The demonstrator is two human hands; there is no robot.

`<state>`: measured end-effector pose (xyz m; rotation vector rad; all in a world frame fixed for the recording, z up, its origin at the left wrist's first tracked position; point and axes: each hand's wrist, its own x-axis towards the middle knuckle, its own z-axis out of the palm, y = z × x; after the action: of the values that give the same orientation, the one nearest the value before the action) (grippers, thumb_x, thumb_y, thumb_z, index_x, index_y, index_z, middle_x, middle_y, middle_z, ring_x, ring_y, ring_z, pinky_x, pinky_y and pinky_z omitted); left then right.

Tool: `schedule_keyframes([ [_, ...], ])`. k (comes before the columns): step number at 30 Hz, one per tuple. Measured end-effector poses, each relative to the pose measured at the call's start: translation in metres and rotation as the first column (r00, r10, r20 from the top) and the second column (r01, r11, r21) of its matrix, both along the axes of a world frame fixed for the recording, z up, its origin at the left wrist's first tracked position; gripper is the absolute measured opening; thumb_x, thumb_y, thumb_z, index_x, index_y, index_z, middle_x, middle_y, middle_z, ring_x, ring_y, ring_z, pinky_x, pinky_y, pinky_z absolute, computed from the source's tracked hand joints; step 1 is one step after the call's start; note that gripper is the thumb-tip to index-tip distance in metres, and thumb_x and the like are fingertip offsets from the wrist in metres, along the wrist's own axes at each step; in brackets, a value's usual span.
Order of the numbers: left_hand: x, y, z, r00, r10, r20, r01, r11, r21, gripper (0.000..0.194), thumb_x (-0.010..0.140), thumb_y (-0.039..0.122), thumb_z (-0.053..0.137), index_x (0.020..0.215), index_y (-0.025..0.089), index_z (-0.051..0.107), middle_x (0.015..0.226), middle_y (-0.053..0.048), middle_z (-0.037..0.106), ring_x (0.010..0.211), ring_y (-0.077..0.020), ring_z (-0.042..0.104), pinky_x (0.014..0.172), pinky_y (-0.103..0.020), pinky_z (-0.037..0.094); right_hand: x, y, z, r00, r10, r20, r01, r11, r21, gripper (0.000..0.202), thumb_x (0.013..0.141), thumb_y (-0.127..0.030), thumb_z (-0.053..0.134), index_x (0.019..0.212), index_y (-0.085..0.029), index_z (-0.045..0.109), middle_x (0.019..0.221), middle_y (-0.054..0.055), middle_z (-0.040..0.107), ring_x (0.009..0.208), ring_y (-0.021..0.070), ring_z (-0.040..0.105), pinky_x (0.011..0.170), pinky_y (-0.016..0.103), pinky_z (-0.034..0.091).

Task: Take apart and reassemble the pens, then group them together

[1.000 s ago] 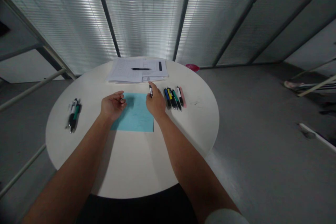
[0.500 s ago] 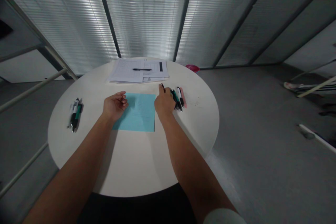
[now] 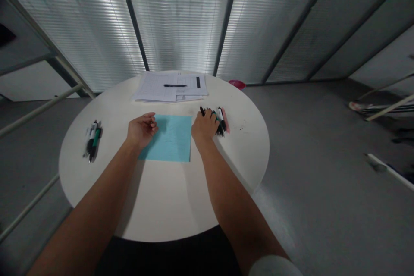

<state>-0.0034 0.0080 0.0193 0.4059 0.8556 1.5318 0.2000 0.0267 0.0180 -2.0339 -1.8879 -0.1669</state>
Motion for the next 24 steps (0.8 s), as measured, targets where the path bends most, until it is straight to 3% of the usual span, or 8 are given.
schedule_keyframes([
  [9,0.000,-0.002,0.004,1.000,0.003,-0.015,-0.003,1.000,-0.014,0.025,0.059,0.006,0.053,0.082,0.011,0.062,0.059,-0.001,0.052,0.046,-0.0092,0.044,0.042,-0.021,0.035,0.000,0.003,-0.002,0.994,0.070,-0.080,-0.062,0.993,0.101,0.035,0.087,-0.010,0.042,0.109,-0.018,0.068,0.117,0.016,0.055,0.109,0.0302,0.045,0.088,0.045,0.034],
  [12,0.001,-0.002,0.004,1.000,0.006,-0.024,-0.007,1.000,-0.014,0.025,0.059,0.006,0.054,0.082,0.011,0.062,0.059,-0.001,0.052,0.046,-0.0091,0.044,0.042,-0.022,0.036,-0.006,0.004,-0.001,0.957,0.266,-0.113,-0.249,0.957,0.148,0.035,0.085,-0.010,0.047,0.112,-0.018,0.067,0.115,0.014,0.057,0.108,0.0274,0.047,0.091,0.041,0.036],
  [15,0.001,-0.003,0.005,0.999,0.006,-0.038,-0.007,1.000,-0.008,0.025,0.058,0.007,0.055,0.082,0.010,0.062,0.060,-0.001,0.052,0.046,-0.0092,0.044,0.043,-0.022,0.035,-0.012,0.005,-0.005,0.832,0.530,-0.163,-0.516,0.848,0.121,0.036,0.084,-0.008,0.047,0.112,-0.021,0.067,0.110,0.009,0.059,0.104,0.0216,0.052,0.091,0.035,0.040],
  [17,0.002,-0.003,0.006,0.999,0.006,-0.050,-0.006,1.000,-0.005,0.026,0.058,0.007,0.055,0.083,0.011,0.062,0.061,0.000,0.051,0.047,-0.0090,0.044,0.043,-0.022,0.035,-0.014,0.007,-0.011,0.747,0.633,-0.204,-0.639,0.768,0.047,0.034,0.083,-0.008,0.048,0.105,-0.021,0.069,0.105,0.006,0.061,0.098,0.0187,0.054,0.090,0.032,0.042],
  [22,0.004,-0.006,0.008,0.993,0.006,-0.115,-0.005,1.000,0.005,0.025,0.058,0.013,0.056,0.082,0.013,0.061,0.063,0.000,0.050,0.048,-0.0088,0.043,0.044,-0.023,0.033,-0.014,0.015,-0.020,0.735,0.623,-0.269,-0.642,0.766,0.020,0.029,0.083,-0.007,0.049,0.097,-0.020,0.071,0.099,0.006,0.064,0.097,0.0179,0.056,0.091,0.031,0.042],
  [24,0.003,-0.006,0.006,0.975,0.042,-0.220,-0.034,0.999,0.041,0.022,0.061,0.017,0.055,0.082,0.015,0.061,0.065,0.000,0.049,0.049,-0.0097,0.043,0.046,-0.024,0.033,-0.013,0.017,-0.021,0.729,0.623,-0.285,-0.644,0.764,0.023,0.028,0.084,-0.008,0.050,0.097,-0.021,0.071,0.099,0.005,0.064,0.096,0.0175,0.056,0.091,0.031,0.042],
])
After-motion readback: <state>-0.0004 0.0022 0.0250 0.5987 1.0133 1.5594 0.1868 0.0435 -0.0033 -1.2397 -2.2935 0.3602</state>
